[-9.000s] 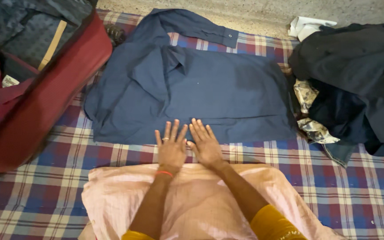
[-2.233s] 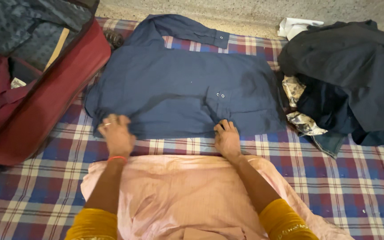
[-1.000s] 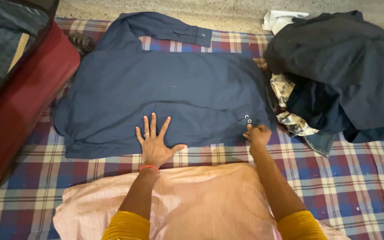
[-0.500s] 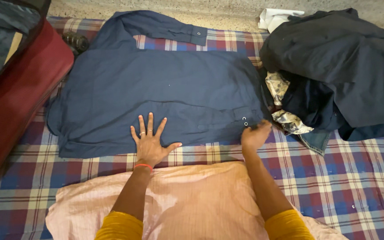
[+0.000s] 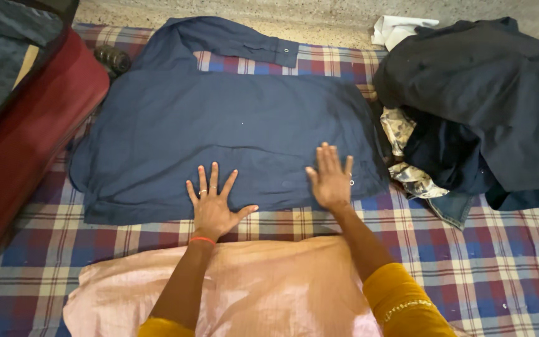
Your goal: The person buttons a dark blue shirt, then folds it neatly on a plaid bedsheet. The shirt is folded in half, then the sleeves and bottom are folded inward to create a compact rectangle.
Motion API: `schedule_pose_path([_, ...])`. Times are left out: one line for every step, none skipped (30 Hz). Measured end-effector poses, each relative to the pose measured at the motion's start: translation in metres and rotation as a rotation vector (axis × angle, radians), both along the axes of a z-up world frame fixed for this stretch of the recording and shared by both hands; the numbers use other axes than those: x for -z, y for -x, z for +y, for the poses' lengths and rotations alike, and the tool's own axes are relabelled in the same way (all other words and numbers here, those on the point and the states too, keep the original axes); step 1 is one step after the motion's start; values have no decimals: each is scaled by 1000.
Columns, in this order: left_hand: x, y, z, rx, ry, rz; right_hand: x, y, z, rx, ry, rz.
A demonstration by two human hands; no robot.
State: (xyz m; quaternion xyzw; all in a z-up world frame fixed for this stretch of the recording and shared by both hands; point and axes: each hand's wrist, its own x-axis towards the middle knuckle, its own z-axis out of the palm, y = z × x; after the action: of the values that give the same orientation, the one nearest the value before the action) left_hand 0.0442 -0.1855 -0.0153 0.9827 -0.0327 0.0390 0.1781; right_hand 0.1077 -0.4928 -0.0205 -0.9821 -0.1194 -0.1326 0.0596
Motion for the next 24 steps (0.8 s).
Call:
schedule_pose_path([1,0,-3,-24,2,7,1,2,-13,37,6,-34])
schedule_pose_path([2,-1,-8,-47,5,14,3,3,-23,73,13,-68])
schedule_pose_path([4,-2,-18,-55,28,-68,6,4,-29,70,-8,-84])
schedule_pose_path([4,-4,-30,-65,47,-152,8,3,-31,64,-33,-101])
schedule_pose_path([5,-7,-45,-76,66,-236,9,1,-31,57,-58,-119])
schedule_pose_path([6,-13,-66,-18,1,-263,10,2,-31,53,-61,-116])
schedule_pose_path([7,-18,-89,40,-63,-289,11,2,-30,48,-65,-113])
schedule_pose_path([9,-22,-115,137,70,-232,10,1,-30,44,-65,-112])
schedule_pose_path([10,-26,-135,235,203,-173,9,1,-30,50,-61,-106])
schedule_pose_path([12,-29,-147,268,167,-160,9,2,-29,58,-58,-100])
schedule_pose_path([13,-33,-155,302,131,-148,8,4,-29,67,-55,-94])
schedule_pose_path([14,-39,-161,335,97,-135,6,3,-29,69,-52,-89])
schedule_pose_path([15,-44,-159,370,82,-127,4,2,-29,71,-48,-83])
schedule_pose_path([16,-48,-150,402,67,-118,3,2,-29,71,-45,-77])
schedule_pose_path([15,-51,-139,434,52,-109,1,2,-29,67,-60,-73])
schedule_pose_path([14,-55,-126,392,18,-111,0,2,-27,66,-79,-70])
schedule_pose_path([12,-58,-112,350,-15,-113,-1,1,-26,65,-99,-67])
schedule_pose_path([10,-58,-98,309,-48,-112,-1,2,-25,65,-90,-70])
schedule_pose_path([8,-58,-82,272,-49,-144,-1,3,-25,66,-82,-73])
schedule_pose_path([7,-58,-67,232,-51,-175,0,4,-26,63,-73,-75])
schedule_pose_path([5,-57,-53,191,-52,-207,0,5,-28,70,-74,-72])
schedule_pose_path([3,-57,-39,175,-50,-210,2,5,-27,77,-79,-71])
schedule_pose_path([1,-56,-26,160,-48,-213,4,4,-27,85,-85,-70])
schedule_pose_path([0,-57,-19,144,-42,-218,5,2,-29,79,-75,-72])
